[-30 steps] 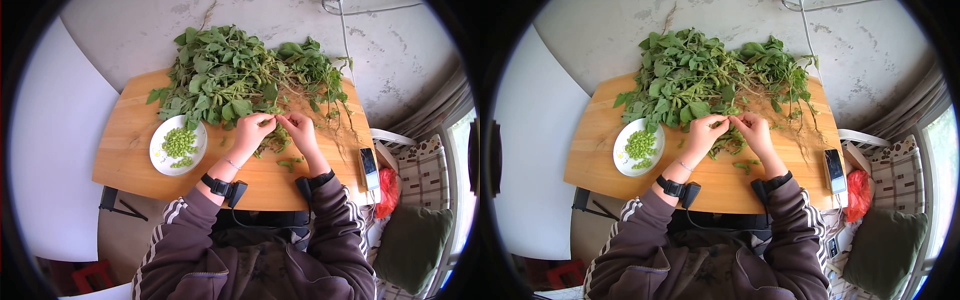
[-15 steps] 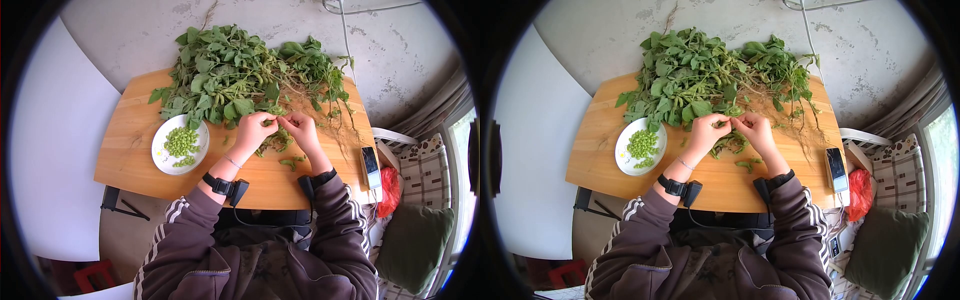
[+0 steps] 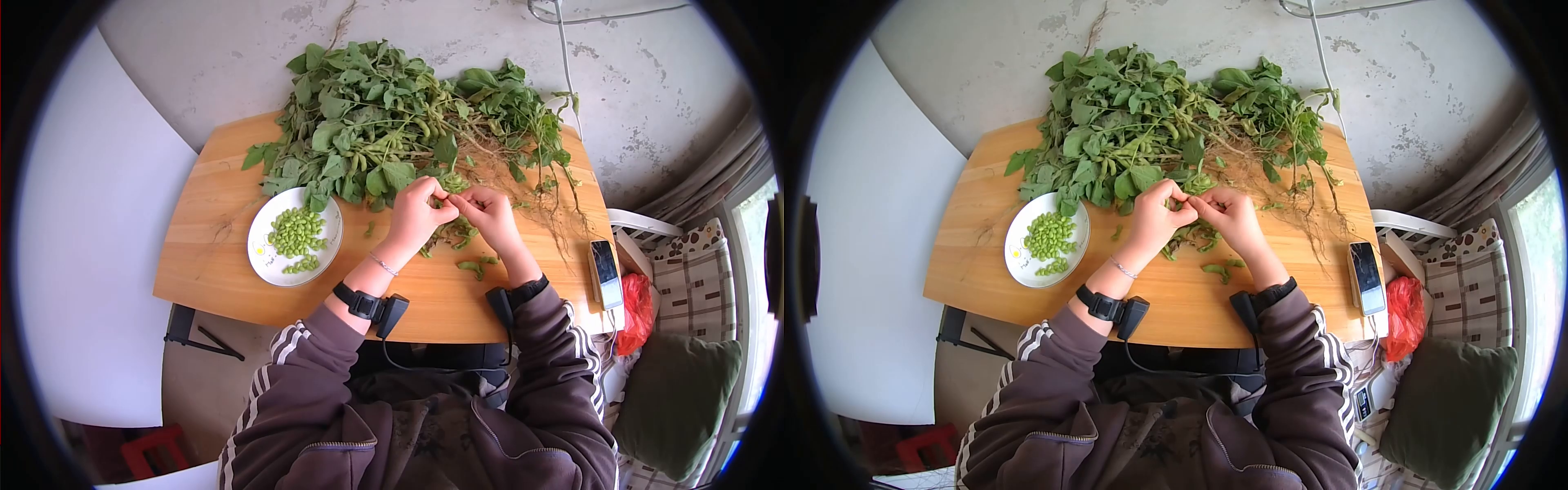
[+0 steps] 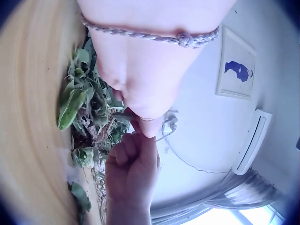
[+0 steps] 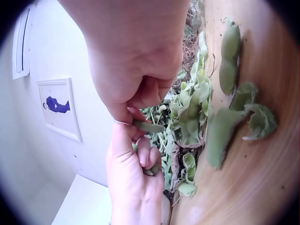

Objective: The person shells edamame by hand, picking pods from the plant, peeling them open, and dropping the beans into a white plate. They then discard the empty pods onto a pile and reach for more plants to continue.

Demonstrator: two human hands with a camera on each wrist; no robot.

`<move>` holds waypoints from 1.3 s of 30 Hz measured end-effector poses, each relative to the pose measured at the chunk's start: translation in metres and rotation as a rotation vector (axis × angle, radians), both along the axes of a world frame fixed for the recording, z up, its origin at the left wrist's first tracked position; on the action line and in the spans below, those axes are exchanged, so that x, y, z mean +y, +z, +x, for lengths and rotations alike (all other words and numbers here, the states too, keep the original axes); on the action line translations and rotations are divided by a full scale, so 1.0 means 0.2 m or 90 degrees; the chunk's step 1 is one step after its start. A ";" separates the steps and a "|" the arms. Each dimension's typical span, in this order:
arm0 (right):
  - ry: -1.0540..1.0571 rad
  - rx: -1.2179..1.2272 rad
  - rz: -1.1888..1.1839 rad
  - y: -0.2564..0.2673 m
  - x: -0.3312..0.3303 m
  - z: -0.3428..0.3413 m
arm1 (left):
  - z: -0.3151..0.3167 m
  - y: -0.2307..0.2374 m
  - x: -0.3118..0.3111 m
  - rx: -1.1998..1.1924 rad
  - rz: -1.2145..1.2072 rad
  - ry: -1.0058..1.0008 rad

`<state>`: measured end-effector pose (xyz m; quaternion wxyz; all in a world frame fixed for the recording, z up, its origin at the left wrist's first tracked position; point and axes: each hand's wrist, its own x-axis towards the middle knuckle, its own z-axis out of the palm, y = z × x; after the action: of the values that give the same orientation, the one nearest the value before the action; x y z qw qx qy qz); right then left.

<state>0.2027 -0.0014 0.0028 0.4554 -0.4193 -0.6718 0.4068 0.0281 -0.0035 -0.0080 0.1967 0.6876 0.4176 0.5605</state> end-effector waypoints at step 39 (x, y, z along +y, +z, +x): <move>0.028 0.229 -0.210 -0.01 0.05 0.04 | 0.01 0.00 -0.01 -0.108 -0.139 -0.088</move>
<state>0.2111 0.0082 0.0008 0.4844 -0.3939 -0.5133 0.5888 0.0294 -0.0056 -0.0071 0.3431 0.6393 0.4098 0.5529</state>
